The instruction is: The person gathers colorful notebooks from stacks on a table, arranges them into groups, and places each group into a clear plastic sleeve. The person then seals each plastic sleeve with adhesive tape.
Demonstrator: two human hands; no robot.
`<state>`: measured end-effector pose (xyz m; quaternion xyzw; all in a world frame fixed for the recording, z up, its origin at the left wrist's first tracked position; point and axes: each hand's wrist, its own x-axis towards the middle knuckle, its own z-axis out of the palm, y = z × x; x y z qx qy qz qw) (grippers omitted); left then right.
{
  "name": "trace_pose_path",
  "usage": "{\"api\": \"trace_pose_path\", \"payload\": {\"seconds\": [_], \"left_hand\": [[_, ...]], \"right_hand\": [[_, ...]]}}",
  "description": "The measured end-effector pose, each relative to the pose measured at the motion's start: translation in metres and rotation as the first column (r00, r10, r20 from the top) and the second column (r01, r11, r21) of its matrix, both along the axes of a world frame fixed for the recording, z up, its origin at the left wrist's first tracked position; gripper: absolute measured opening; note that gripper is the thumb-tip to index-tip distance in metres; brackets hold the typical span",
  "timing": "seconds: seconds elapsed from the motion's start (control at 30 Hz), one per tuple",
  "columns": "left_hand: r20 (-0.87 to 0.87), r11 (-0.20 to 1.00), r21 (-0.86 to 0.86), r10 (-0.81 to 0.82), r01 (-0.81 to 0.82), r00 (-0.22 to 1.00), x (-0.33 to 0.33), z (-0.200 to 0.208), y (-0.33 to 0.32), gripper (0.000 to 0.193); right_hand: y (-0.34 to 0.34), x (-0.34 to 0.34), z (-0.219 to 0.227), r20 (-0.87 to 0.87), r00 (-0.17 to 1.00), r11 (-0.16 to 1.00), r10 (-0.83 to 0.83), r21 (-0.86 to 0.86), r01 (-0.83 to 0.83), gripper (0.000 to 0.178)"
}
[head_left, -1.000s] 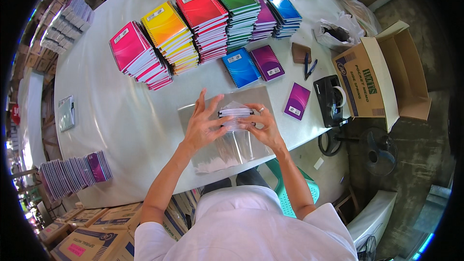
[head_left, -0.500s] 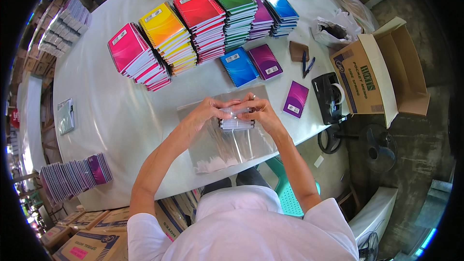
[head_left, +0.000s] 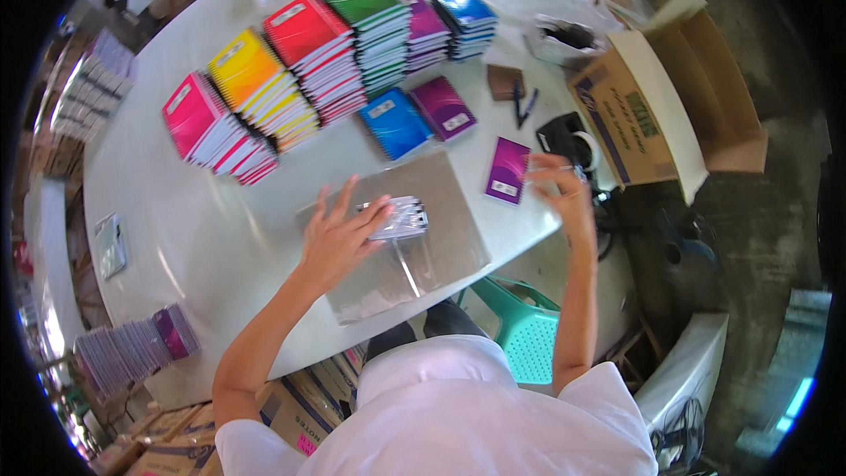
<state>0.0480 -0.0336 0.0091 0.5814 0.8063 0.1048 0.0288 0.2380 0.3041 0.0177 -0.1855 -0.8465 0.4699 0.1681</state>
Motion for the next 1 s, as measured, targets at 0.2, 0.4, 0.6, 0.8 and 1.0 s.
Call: {"api": "trace_pose_path", "payload": {"seconds": [0.2, 0.4, 0.6, 0.8, 1.0], "left_hand": [[-0.026, 0.999, 0.035, -0.028, 0.029, 0.999, 0.006, -0.001, 0.011, 0.068], [-0.017, 0.999, 0.038, -0.018, 0.019, 1.000, 0.008, 0.001, 0.009, 0.066], [-0.031, 0.999, 0.041, -0.002, 0.003, 1.000, 0.009, 0.001, 0.008, 0.067], [-0.072, 0.997, 0.071, 0.017, -0.012, 0.997, 0.006, -0.012, 0.006, 0.072], [-0.097, 0.994, 0.104, 0.027, -0.017, 0.995, 0.011, -0.010, 0.003, 0.066]], "right_hand": [[0.155, 0.120, -0.037, 0.576, 0.637, 0.770, -0.512, -0.023, 0.638, 0.034], [0.172, 0.149, -0.055, 0.224, 0.961, 0.719, -0.161, -0.641, 0.270, 0.025], [0.139, 0.194, -0.099, -0.006, 0.885, 0.816, -0.466, -0.388, 0.428, 0.007], [0.070, 0.118, -0.040, 0.266, 0.596, 0.652, -0.757, 0.364, 0.666, 0.009], [-0.171, -0.043, 0.018, 0.228, 0.960, 0.504, -0.163, -0.817, 0.279, 0.018]]}}
